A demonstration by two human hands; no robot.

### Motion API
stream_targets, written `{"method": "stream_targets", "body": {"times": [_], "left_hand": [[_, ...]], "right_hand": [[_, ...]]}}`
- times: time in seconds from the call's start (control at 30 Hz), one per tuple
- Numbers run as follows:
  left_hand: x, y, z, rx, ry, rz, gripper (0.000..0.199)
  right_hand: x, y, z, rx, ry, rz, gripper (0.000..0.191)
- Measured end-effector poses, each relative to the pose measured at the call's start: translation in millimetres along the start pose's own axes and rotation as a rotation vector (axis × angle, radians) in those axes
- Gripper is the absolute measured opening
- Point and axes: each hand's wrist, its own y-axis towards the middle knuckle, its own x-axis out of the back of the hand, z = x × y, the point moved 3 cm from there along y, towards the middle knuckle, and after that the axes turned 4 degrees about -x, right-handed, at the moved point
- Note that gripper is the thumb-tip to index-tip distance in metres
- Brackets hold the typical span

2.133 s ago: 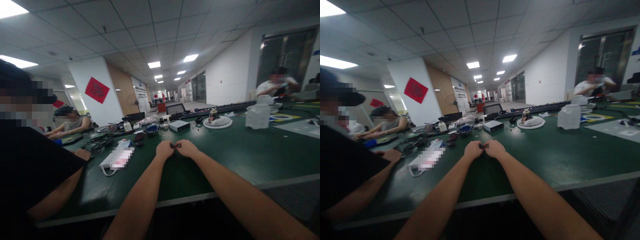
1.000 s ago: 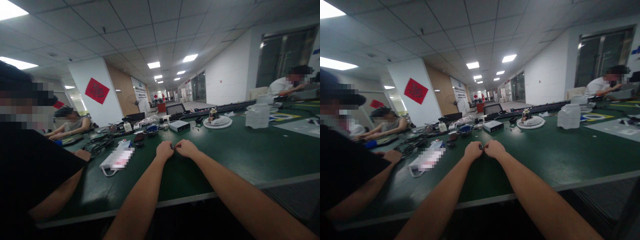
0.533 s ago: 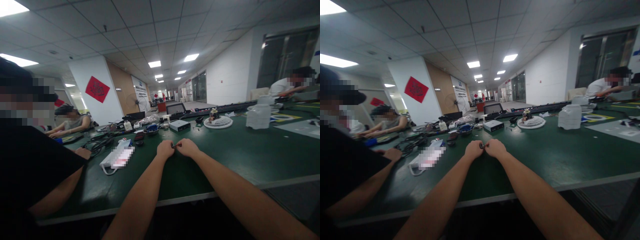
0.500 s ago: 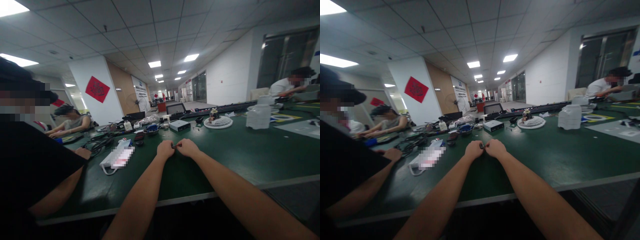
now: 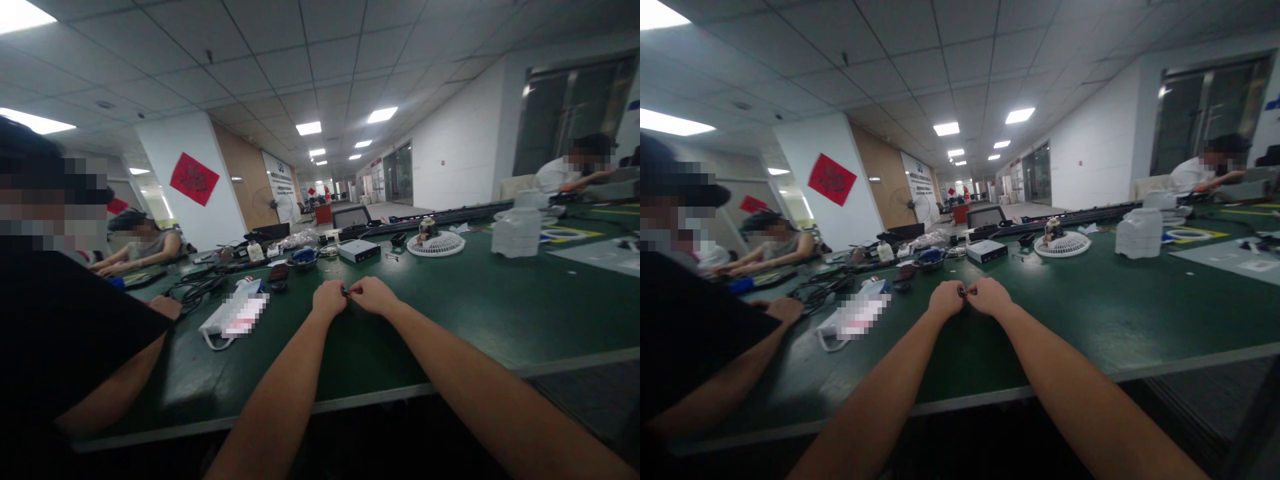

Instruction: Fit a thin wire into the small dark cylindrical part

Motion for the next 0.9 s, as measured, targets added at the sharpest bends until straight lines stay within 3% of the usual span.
{"method": "stream_targets", "body": {"times": [0.3, 0.7, 0.9], "left_hand": [[-3.0, 0.9, 0.7, -0.024, -0.009, -0.006, 0.023], [-4.0, 2.5, 5.1, -0.024, -0.006, 0.001, 0.025], [-6.8, 3.1, 4.1, -0.032, -0.011, -0.019, 0.023]], "right_hand": [[-9.5, 5.0, -7.2, -0.083, -0.036, -0.009, 0.030], [-1.9, 1.9, -1.6, -0.042, -0.014, -0.004, 0.028], [-7.1, 3.4, -5.7, -0.089, -0.031, -0.013, 0.031]]}}
